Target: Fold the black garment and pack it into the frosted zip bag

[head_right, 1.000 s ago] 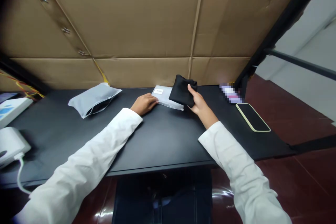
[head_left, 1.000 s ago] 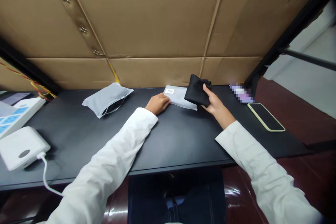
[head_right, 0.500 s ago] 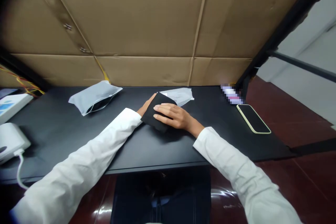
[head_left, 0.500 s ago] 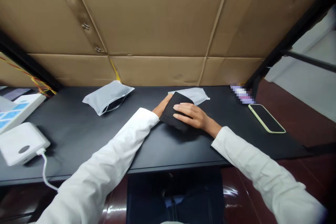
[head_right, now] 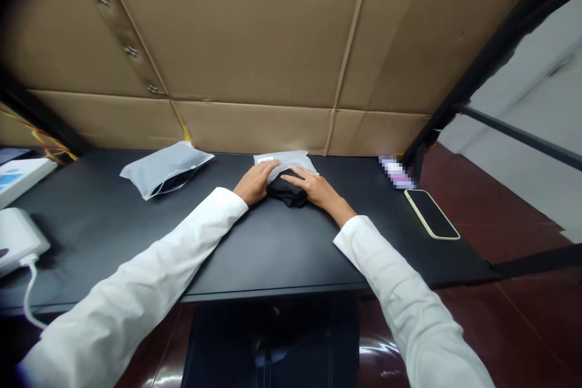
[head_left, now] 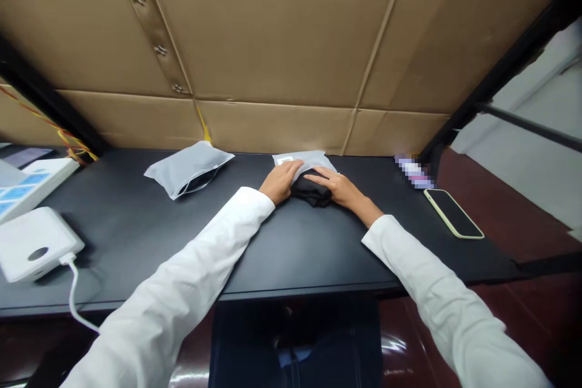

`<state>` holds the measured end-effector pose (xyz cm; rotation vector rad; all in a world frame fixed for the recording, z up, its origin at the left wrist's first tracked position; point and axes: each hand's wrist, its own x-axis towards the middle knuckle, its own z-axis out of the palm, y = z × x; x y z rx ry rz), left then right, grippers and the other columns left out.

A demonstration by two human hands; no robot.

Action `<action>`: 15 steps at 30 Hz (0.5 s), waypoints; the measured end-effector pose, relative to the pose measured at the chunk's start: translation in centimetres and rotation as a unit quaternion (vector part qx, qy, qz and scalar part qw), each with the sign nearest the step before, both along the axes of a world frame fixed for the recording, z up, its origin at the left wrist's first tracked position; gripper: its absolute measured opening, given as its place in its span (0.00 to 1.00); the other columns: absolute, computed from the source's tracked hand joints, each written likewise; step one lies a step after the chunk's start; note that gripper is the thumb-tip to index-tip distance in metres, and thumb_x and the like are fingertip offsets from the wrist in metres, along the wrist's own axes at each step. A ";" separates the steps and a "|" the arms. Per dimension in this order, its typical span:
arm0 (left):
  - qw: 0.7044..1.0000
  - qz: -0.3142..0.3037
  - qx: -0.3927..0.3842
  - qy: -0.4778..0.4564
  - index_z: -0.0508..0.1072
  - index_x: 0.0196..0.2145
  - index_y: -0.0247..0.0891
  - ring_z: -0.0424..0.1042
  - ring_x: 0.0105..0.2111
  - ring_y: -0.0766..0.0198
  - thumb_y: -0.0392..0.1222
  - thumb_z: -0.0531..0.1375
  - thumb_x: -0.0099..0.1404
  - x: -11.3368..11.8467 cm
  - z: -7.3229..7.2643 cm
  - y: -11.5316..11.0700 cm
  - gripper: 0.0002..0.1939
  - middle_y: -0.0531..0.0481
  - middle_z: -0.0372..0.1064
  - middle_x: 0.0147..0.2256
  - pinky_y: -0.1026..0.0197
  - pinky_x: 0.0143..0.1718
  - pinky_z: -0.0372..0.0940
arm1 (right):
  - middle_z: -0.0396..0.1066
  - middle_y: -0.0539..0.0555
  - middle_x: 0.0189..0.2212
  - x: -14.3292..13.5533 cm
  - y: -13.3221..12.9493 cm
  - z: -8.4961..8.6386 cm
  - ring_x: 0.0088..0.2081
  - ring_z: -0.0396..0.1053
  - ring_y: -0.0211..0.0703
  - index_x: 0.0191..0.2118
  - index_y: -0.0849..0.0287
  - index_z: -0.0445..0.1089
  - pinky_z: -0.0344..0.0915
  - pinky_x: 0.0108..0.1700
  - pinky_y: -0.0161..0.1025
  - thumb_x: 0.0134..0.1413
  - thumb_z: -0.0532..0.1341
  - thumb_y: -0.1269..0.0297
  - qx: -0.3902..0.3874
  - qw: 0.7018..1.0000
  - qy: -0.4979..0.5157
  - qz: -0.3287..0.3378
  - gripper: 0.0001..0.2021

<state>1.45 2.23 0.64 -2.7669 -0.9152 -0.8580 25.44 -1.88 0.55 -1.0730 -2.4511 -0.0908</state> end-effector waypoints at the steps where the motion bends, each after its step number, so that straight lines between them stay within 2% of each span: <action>1: 1.000 -0.003 0.015 0.007 0.63 0.59 0.32 0.65 0.58 0.53 0.19 0.51 0.55 -0.1 0.0 0.1 0.33 0.38 0.64 0.58 0.52 0.55 0.64 | 0.57 0.53 0.65 -0.1 0.0 0.0 0.66 0.55 0.43 0.63 0.47 0.61 0.60 0.64 0.47 0.55 0.49 0.85 0.006 1.000 -0.002 -0.012 0.34; 4: 0.997 -0.009 0.072 0.038 0.70 0.52 0.35 0.68 0.55 0.55 0.21 0.51 0.59 -0.4 0.3 0.1 0.25 0.42 0.65 0.59 0.55 0.52 0.67 | 0.54 0.54 0.66 -0.8 -0.4 0.1 0.67 0.53 0.44 0.64 0.49 0.59 0.60 0.64 0.47 0.54 0.47 0.86 0.029 0.998 -0.004 -0.049 0.36; 8: 0.988 0.057 0.126 0.063 0.75 0.44 0.34 0.70 0.51 0.51 0.26 0.51 0.65 -0.2 1.3 -0.7 0.16 0.39 0.70 0.53 0.51 0.44 0.68 | 0.55 0.58 0.65 -2.5 -1.3 0.8 0.65 0.56 0.48 0.65 0.52 0.58 0.65 0.60 0.47 0.59 0.47 0.82 0.035 0.989 -0.031 -0.143 0.31; 11: 0.982 0.083 0.151 0.077 0.74 0.48 0.31 0.71 0.50 0.49 0.28 0.48 0.69 0.7 1.7 -1.6 0.18 0.37 0.70 0.53 0.49 0.40 0.67 | 0.60 0.63 0.62 -4.0 -2.0 1.2 0.61 0.61 0.54 0.65 0.55 0.57 0.70 0.54 0.49 0.60 0.46 0.81 0.021 0.965 -0.054 -0.255 0.30; 13: 0.981 0.065 0.167 0.079 0.72 0.53 0.29 0.69 0.52 0.49 0.28 0.47 0.69 1.4 1.6 -2.3 0.20 0.37 0.68 0.56 0.50 0.41 0.67 | 0.65 0.67 0.56 -4.7 -2.1 1.2 0.57 0.65 0.57 0.63 0.59 0.59 0.73 0.49 0.50 0.60 0.46 0.80 0.007 0.947 -0.053 -0.316 0.27; 15: 0.982 0.032 0.175 0.068 0.70 0.56 0.29 0.67 0.55 0.50 0.28 0.46 0.69 2.1 1.3 -2.8 0.22 0.37 0.66 0.58 0.51 0.44 0.67 | 0.69 0.68 0.50 -5.1 -2.0 0.9 0.52 0.68 0.58 0.59 0.61 0.63 0.73 0.46 0.51 0.60 0.48 0.78 -0.006 0.937 -0.030 -0.348 0.23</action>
